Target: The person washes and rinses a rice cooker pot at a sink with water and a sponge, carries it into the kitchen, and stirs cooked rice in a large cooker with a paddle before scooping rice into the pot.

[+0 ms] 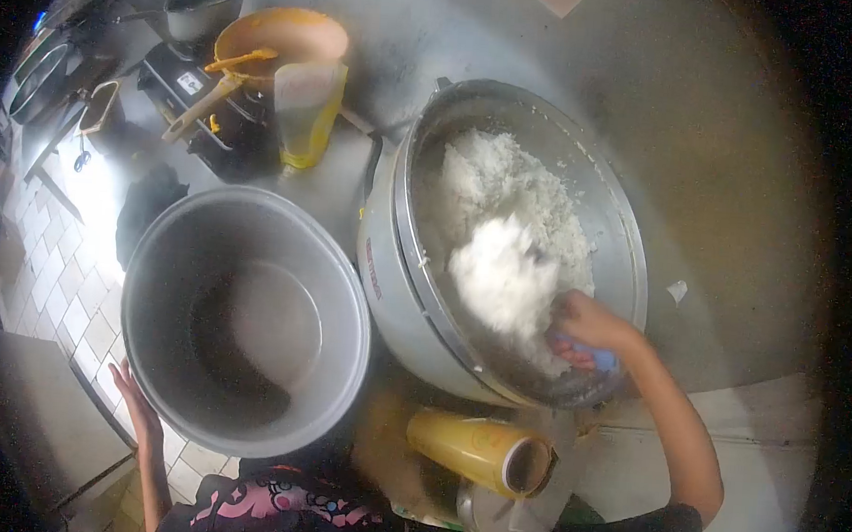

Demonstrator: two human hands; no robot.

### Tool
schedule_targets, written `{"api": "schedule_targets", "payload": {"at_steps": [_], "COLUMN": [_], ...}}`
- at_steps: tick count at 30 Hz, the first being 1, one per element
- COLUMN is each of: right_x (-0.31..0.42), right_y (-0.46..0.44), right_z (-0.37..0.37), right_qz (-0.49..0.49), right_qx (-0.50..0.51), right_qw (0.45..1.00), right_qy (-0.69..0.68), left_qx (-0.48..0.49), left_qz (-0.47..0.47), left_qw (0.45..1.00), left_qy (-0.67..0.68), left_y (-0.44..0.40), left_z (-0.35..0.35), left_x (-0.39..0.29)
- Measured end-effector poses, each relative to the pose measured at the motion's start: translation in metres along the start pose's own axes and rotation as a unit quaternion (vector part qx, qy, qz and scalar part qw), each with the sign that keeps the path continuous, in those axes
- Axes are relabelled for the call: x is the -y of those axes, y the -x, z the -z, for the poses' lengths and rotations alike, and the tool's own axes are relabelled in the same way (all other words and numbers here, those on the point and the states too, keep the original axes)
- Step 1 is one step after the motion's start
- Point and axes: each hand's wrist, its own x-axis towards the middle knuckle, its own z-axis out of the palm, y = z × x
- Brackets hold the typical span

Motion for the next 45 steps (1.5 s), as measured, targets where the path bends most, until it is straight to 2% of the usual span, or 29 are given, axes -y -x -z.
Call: {"api": "schedule_targets", "payload": {"at_steps": [1, 3, 5, 7, 9, 10, 12, 13, 14, 15, 16, 17, 18, 19, 21, 23, 25, 27, 28, 31, 33, 34, 35, 37, 41, 42, 43, 44, 45], "right_x": [-0.002, -0.008, 0.004, 0.019, 0.047, 0.070, 0.101, 0.116, 0.129, 0.134, 0.138, 0.137, 0.135, 0.132, 0.129, 0.126, 0.123, 0.123, 0.111, 0.077, 0.057, 0.045, 0.037, 0.029, 0.057, 0.065, 0.068, 0.068, 0.064], "right_y": [0.004, 0.012, 0.030, 0.048, 0.068, 0.077, 0.081, 0.082, 0.078, 0.070, 0.059, 0.042, 0.025, 0.014, 0.003, 0.017, 0.039, 0.065, 0.061, 0.033, -0.001, -0.026, -0.053, -0.108, -0.162, -0.167, -0.166, -0.161, -0.156], "right_z": [0.005, 0.016, 0.011, 0.006, -0.010, -0.027, -0.051, -0.070, -0.085, -0.100, -0.114, -0.130, -0.145, -0.156, -0.170, -0.164, -0.146, -0.122, -0.098, -0.019, 0.032, 0.060, 0.084, 0.116, 0.125, 0.127, 0.129, 0.133, 0.133], "right_qz": [-0.004, 0.003, 0.013, 0.034, 0.049, 0.054, 0.147, 0.186, 0.199, 0.242, 0.285, 0.356, 0.420, 0.422, 0.465, 0.470, 0.390, 0.312, 0.333, 0.276, 0.198, 0.177, 0.157, 0.155, 0.196, 0.218, 0.219, 0.246, 0.271], "right_qx": [0.001, 0.002, -0.046, -0.109, -0.147, -0.171, -0.123, -0.119, -0.102, -0.113, -0.126, -0.178, -0.226, -0.226, -0.276, -0.260, -0.249, -0.292, -0.347, -0.470, -0.521, -0.523, -0.524, -0.542, -0.424, -0.373, -0.373, -0.346, -0.316], "right_qw": [1.000, 1.000, 0.998, 0.992, 0.987, 0.984, 0.980, 0.974, 0.973, 0.955, 0.931, 0.875, 0.805, 0.804, 0.727, 0.749, 0.842, 0.879, 0.848, 0.789, 0.756, 0.746, 0.736, 0.718, 0.738, 0.744, 0.742, 0.741, 0.741], "right_qy": [-0.001, -0.028, -0.032, -0.055, -0.048, -0.022, 0.059, 0.053, 0.061, 0.127, 0.193, 0.274, 0.352, 0.351, 0.423, 0.388, 0.277, 0.212, 0.222, 0.282, 0.343, 0.372, 0.399, 0.409, 0.486, 0.510, 0.512, 0.521, 0.528], "left_qx": [0.000, -0.034, 0.070, 0.181, 0.392, 0.379, 0.431, 0.455, 0.449, 0.313, 0.161, 0.030, 0.036, 0.104, 0.130, 0.050, 0.053, -0.036, -0.002, -0.031, -0.082, -0.089, -0.100, 0.049, 0.062, -0.015, -0.092, -0.092, -0.075], "left_qz": [0.003, -0.046, 0.049, 0.255, 0.340, 0.345, 0.306, 0.284, 0.286, 0.148, -0.002, -0.001, -0.037, -0.079, -0.054, -0.090, -0.088, -0.124, -0.090, -0.121, -0.205, -0.133, -0.124, -0.106, -0.124, -0.138, -0.150, -0.148, -0.191], "left_qw": [1.000, 0.980, 0.944, 0.889, 0.719, 0.721, 0.611, 0.546, 0.545, 0.694, 0.802, 0.966, 0.975, 0.980, 0.982, 0.975, 0.977, 0.977, 0.992, 0.989, 0.927, 0.960, 0.974, 0.991, 0.988, 0.981, 0.964, 0.964, 0.932], "left_qy": [-0.002, -0.193, -0.318, -0.335, -0.462, -0.467, -0.590, -0.644, -0.648, -0.631, -0.576, -0.258, -0.215, -0.150, -0.126, -0.196, -0.186, -0.172, -0.084, -0.081, -0.302, -0.228, -0.163, -0.066, -0.073, -0.135, -0.199, -0.199, -0.299], "left_y": [-0.007, -0.018, -0.007, 0.013, 0.026, 0.019, 0.000, -0.001, -0.009, -0.018, -0.021, 0.008, 0.032, 0.046, 0.055, 0.051, 0.054, 0.053, 0.052, 0.056, 0.030, 0.043, 0.053, 0.027, 0.021, 0.020, 0.019, 0.017, 0.014], "left_z": [0.020, 0.075, 0.128, 0.169, 0.216, 0.234, 0.258, 0.263, 0.269, 0.241, 0.191, 0.102, 0.056, 0.020, -0.010, -0.007, -0.014, -0.017, -0.026, -0.039, 0.001, -0.022, -0.042, -0.020, -0.056, -0.060, -0.061, -0.055, -0.044], "left_x": [0.020, 0.076, 0.130, 0.175, 0.222, 0.245, 0.288, 0.283, 0.272, 0.235, 0.182, 0.109, 0.056, 0.022, 0.002, 0.024, 0.032, 0.046, 0.037, 0.029, 0.058, 0.032, 0.015, 0.004, -0.016, -0.013, -0.010, -0.006, -0.003]}}
